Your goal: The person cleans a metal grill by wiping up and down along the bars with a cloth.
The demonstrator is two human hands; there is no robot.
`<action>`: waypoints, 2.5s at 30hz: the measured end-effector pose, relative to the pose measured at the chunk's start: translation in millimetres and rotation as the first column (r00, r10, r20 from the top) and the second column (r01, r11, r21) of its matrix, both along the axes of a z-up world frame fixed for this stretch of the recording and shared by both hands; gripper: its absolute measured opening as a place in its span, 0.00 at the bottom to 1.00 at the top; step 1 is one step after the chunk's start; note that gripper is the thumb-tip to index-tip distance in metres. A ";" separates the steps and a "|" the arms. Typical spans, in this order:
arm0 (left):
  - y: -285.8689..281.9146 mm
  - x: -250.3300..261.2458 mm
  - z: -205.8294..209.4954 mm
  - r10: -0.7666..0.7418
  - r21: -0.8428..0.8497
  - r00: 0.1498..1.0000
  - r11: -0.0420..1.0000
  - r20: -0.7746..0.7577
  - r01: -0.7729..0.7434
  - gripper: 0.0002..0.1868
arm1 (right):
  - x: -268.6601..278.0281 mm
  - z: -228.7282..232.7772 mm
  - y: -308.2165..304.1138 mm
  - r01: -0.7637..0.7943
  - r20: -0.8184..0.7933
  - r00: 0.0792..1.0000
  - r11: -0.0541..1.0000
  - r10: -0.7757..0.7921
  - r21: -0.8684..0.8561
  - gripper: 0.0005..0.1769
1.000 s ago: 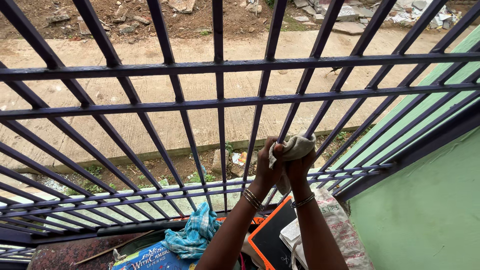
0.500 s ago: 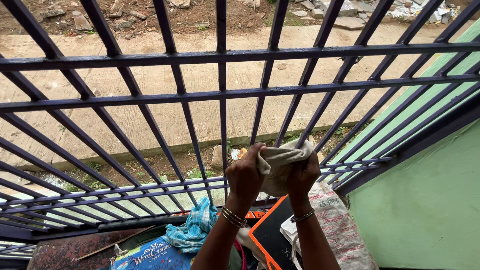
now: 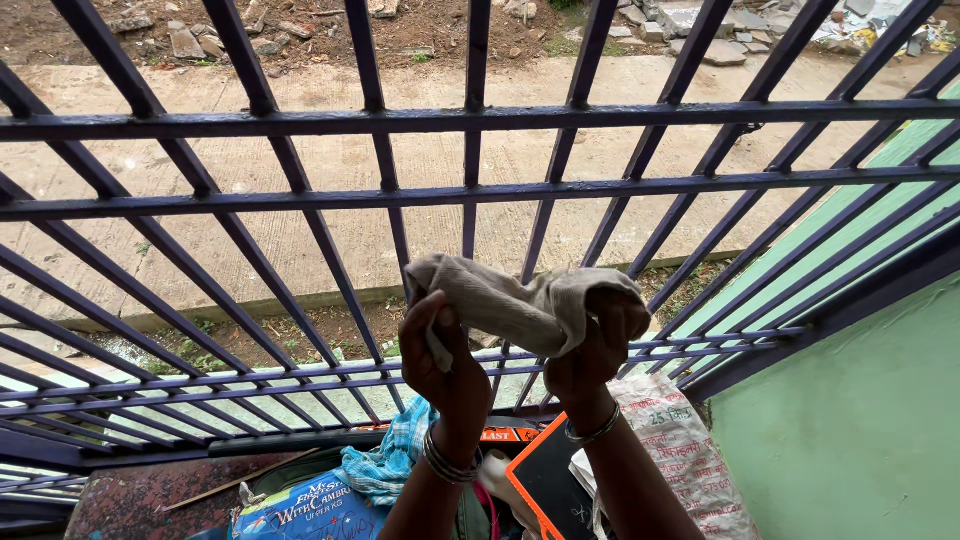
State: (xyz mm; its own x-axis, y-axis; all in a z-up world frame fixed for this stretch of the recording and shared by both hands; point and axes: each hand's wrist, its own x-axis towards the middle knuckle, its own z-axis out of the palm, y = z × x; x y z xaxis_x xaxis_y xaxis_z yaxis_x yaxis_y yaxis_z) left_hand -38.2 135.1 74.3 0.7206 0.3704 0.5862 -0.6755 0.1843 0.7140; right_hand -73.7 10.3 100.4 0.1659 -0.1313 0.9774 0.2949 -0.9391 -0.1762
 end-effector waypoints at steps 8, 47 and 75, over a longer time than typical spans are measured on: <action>-25.7 72.1 25.6 -0.028 0.374 0.976 0.926 0.216 -0.056 0.27 | 93.1 0.8 -5.5 -0.414 -0.236 0.862 0.892 0.449 0.182 0.19; -20.5 103.9 41.5 -0.644 -0.093 0.764 0.759 0.046 0.645 0.23 | 106.2 4.7 -20.6 -0.786 0.441 0.244 -0.091 0.864 0.612 0.16; -20.0 82.8 -140.6 -0.214 0.266 0.975 0.938 -0.064 0.224 0.31 | 98.4 -179.8 -1.9 -0.531 0.012 0.710 0.525 0.704 0.665 0.21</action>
State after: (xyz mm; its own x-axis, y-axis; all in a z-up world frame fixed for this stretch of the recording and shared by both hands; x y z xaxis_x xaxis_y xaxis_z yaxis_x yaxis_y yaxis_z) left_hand 44.6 115.1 -66.3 0.7869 0.0326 0.6162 -0.6150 0.1224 0.7790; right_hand 24.7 8.4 -79.4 0.6391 -0.4197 0.6445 0.6270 -0.2009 -0.7526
